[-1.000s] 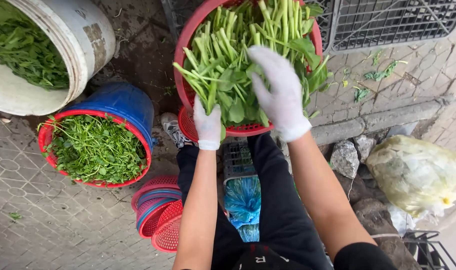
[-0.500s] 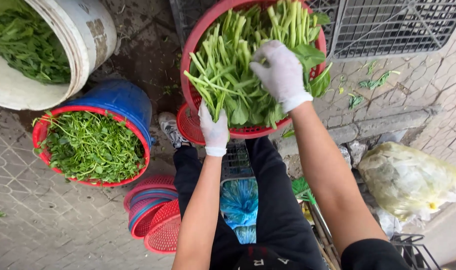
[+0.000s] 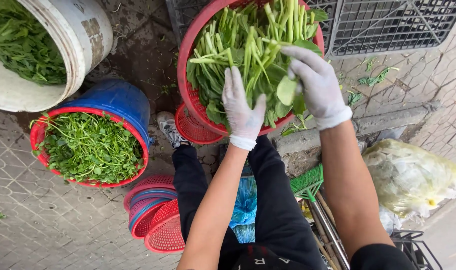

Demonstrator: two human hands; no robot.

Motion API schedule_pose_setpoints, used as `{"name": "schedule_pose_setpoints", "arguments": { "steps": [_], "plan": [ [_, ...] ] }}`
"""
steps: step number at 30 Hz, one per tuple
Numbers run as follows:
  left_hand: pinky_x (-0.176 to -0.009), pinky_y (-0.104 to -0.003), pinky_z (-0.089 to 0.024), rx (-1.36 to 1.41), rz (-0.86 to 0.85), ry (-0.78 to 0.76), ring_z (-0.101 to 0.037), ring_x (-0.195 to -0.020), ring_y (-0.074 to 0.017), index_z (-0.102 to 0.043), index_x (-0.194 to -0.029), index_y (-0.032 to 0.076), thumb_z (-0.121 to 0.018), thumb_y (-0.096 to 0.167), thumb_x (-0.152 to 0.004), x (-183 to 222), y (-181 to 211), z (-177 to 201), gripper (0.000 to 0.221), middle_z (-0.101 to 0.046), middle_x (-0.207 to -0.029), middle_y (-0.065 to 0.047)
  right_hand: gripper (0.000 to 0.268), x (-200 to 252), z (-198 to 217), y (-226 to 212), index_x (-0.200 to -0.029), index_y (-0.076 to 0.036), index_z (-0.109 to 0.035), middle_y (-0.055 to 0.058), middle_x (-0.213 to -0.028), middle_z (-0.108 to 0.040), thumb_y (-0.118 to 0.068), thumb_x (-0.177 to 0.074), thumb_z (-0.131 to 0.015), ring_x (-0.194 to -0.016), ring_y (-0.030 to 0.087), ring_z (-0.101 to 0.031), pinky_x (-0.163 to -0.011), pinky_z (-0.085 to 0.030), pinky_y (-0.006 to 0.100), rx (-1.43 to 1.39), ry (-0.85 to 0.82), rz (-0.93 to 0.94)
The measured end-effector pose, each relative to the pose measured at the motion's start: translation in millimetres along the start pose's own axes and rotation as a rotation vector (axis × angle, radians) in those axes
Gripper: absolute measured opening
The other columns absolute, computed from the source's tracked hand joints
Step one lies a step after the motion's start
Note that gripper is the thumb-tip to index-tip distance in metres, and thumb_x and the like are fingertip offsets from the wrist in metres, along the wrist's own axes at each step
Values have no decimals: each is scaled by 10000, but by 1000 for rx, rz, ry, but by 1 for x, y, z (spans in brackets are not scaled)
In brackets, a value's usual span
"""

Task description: Sorting and transferring leafy green vegetables from a bucket into a plastic basket at a market or processing area.

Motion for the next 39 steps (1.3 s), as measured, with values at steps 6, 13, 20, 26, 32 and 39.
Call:
{"name": "schedule_pose_setpoints", "arguments": {
  "steps": [6,13,20,26,32,39],
  "plan": [
    [-1372,-658,-176,-92,-55,-103,-158,-1716,-517,-210,-1810,135,-908,234,-897,14,3,10,1153,-97,-1860,-313,416,25,33,28,-1462,-154,-749,21,-807,-658,-178,-1080,-586,-649,56,-490,-558,-412,230,60,-1,18],
    [-1156,-448,-499,53,78,73,-577,-1444,-357,-477,-1687,106,-821,121,-1013,18,-40,76,757,-527,-1634,-204,344,88,141,180,-1471,-86,-704,25,-1034,-656,-180,-1166,-578,-855,140,-623,-807,-514,308,-254,136,-69],
    [-830,-352,-672,9,366,169,-817,-905,-154,-722,-1419,298,-878,538,-927,-90,-58,48,569,-820,-1044,19,367,90,126,213,-1480,-126,-762,191,-1378,-762,-288,-1157,-701,-1316,426,-681,-1133,-515,541,634,335,71],
    [-624,-297,-619,203,534,272,-795,-765,-136,-870,-1044,259,-936,468,-823,-134,-120,13,311,-805,-875,32,406,6,11,131,-1286,-188,-811,45,-1185,-823,-540,-1087,-777,-1139,249,-789,-990,-616,440,469,391,-5],
    [-1118,-384,-588,17,-174,339,-733,-1254,-236,-785,-1152,139,-826,200,-1040,-69,32,79,134,-733,-1282,-52,410,-4,-42,120,-1382,-173,-733,71,-1225,-731,-149,-989,-849,-1164,352,-750,-914,-627,492,568,351,595],
    [-977,-376,-648,278,-243,251,-785,-1045,-227,-711,-1272,38,-679,163,-1146,-31,108,117,182,-789,-1133,-130,406,56,0,81,-1418,-151,-798,163,-1343,-780,-22,-1033,-805,-1263,337,-734,-1093,-589,451,352,237,761]
  ]
}}
Point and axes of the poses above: each hand's wrist, its own x-axis away from the middle knuckle, its own z-axis out of the back of the hand, y = z × x, the point moved 5 cm from there along -x, towards the middle knuckle
